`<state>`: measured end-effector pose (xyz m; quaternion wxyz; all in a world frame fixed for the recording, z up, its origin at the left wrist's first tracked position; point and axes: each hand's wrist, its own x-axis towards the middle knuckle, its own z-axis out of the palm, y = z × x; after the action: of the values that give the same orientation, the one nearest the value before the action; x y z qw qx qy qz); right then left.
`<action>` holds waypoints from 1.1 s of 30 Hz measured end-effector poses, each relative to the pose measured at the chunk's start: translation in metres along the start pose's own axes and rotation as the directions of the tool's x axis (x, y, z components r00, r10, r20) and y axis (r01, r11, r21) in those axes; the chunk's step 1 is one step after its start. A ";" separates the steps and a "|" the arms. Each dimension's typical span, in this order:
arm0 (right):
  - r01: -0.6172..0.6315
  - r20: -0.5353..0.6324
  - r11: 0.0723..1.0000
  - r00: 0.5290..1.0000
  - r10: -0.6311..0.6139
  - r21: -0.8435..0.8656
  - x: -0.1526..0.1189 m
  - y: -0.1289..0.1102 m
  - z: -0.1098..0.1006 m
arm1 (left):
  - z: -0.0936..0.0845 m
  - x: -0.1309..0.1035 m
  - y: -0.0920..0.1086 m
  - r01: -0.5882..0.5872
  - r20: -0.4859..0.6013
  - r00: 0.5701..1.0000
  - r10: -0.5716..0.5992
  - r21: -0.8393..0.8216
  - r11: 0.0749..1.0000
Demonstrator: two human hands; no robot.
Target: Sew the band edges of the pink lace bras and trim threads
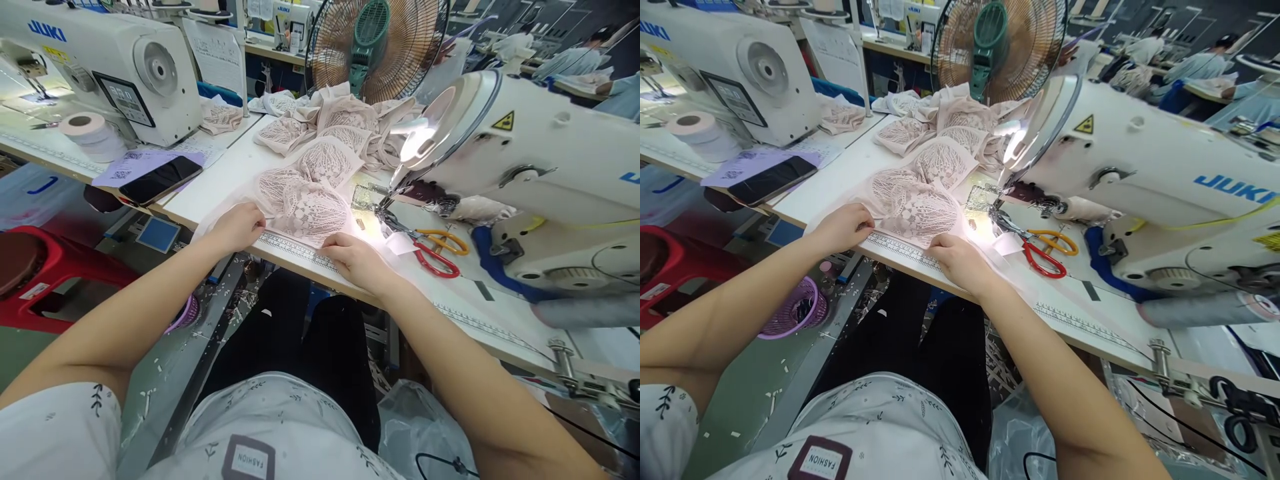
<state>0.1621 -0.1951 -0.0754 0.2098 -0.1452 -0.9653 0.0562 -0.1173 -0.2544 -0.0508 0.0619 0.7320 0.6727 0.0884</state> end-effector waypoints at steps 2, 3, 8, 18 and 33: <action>-0.010 0.012 1.000 1.000 0.010 0.002 0.000 -0.001 -0.001 | 0.000 0.000 0.000 -0.004 -0.002 1.000 0.004 0.003 1.000; -0.014 0.018 1.000 1.000 0.013 0.004 0.000 -0.001 -0.001 | 0.000 0.000 0.000 -0.007 -0.004 1.000 0.007 0.004 1.000; -0.038 0.043 0.999 0.998 0.037 0.008 0.000 -0.001 -0.001 | 0.001 0.000 -0.001 -0.011 -0.008 1.000 0.011 0.004 1.000; -0.044 0.059 0.999 0.997 0.043 0.025 0.002 -0.002 -0.001 | 0.002 -0.004 0.005 0.027 -0.028 0.999 -0.027 -0.006 1.000; -0.250 0.239 0.914 0.912 0.333 -0.320 0.025 -0.038 -0.010 | -0.007 -0.021 0.008 0.019 -0.067 0.997 -0.030 -0.157 0.987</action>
<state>0.1348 -0.2235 -0.0505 0.0332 -0.3078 -0.9504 -0.0304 -0.1125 -0.2762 -0.0430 0.0970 0.7132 0.6742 0.1655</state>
